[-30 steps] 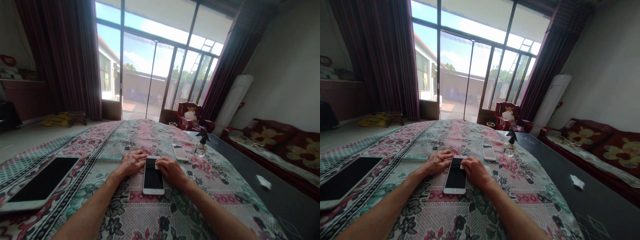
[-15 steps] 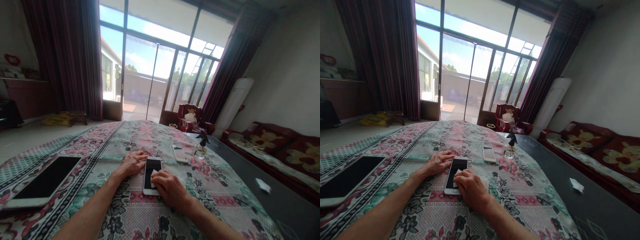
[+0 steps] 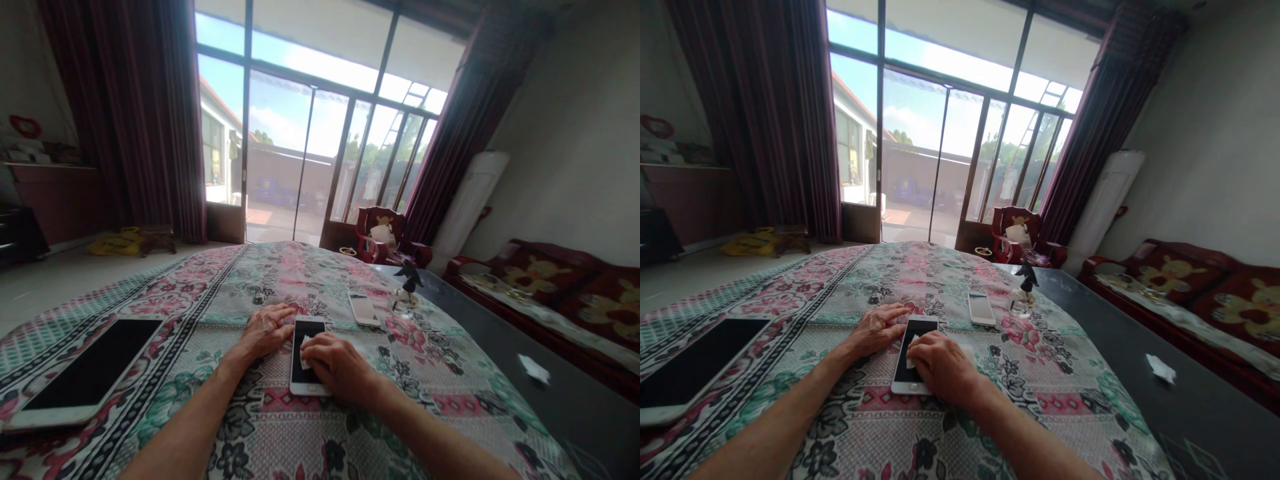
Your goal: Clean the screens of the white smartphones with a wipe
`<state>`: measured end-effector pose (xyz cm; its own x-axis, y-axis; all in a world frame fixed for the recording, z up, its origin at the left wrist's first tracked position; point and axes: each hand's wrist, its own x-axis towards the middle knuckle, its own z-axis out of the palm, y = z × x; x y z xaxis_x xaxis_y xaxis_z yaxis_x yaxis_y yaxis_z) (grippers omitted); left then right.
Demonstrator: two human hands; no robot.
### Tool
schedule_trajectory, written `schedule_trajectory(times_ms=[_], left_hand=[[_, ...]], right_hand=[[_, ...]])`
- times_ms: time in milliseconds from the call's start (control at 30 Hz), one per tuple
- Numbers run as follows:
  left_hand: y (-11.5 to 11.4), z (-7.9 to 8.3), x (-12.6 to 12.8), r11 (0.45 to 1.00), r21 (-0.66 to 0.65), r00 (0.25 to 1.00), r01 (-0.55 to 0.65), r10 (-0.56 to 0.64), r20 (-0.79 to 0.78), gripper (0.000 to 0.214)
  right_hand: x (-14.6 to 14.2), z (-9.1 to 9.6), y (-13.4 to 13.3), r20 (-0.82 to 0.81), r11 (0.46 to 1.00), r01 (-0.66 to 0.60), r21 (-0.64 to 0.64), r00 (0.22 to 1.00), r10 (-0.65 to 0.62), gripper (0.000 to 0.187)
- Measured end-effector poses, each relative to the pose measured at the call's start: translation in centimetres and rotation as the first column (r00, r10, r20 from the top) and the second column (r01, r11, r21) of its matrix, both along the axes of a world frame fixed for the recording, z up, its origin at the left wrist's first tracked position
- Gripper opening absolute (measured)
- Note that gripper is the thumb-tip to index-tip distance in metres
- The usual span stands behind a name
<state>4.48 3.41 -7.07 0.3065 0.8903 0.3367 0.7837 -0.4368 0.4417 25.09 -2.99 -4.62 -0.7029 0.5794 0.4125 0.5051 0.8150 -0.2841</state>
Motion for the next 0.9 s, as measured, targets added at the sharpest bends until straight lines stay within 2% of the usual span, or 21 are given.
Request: schedule_trajectory(times_ms=[200, 367, 533, 800, 900], left_hand=[[0.2, -0.1, -0.2, 0.997, 0.042, 0.998, 0.058, -0.058, 0.0, 0.026], [0.4, -0.3, -0.2, 0.993, 0.072, 0.995, 0.096, -0.096, 0.005, 0.028], [0.5, -0.6, -0.2, 0.997, 0.057, 0.998, 0.053, -0.054, 0.013, 0.025], [0.3, -0.2, -0.2, 0.997, 0.045, 0.998, 0.061, -0.061, 0.009, 0.026], [0.3, -0.3, -0.1, 0.999, 0.037, 0.999, 0.035, -0.035, 0.01, 0.027]], right_hand=[[-1.9, -0.3, 5.1, -0.013, 0.989, 0.136, 0.06, 0.991, -0.135, 0.02], [-2.7, -0.2, 6.2, 0.001, 0.981, 0.184, 0.065, 0.983, -0.184, 0.019], [-2.4, -0.4, 4.6, -0.033, 0.989, 0.133, 0.062, 0.991, -0.131, 0.02], [-1.6, -0.5, -0.5, -0.034, 0.998, -0.052, 0.021, 0.998, 0.052, 0.02], [-1.5, -0.5, -1.8, -0.02, 0.997, -0.076, 0.019, 0.997, 0.076, 0.017]])
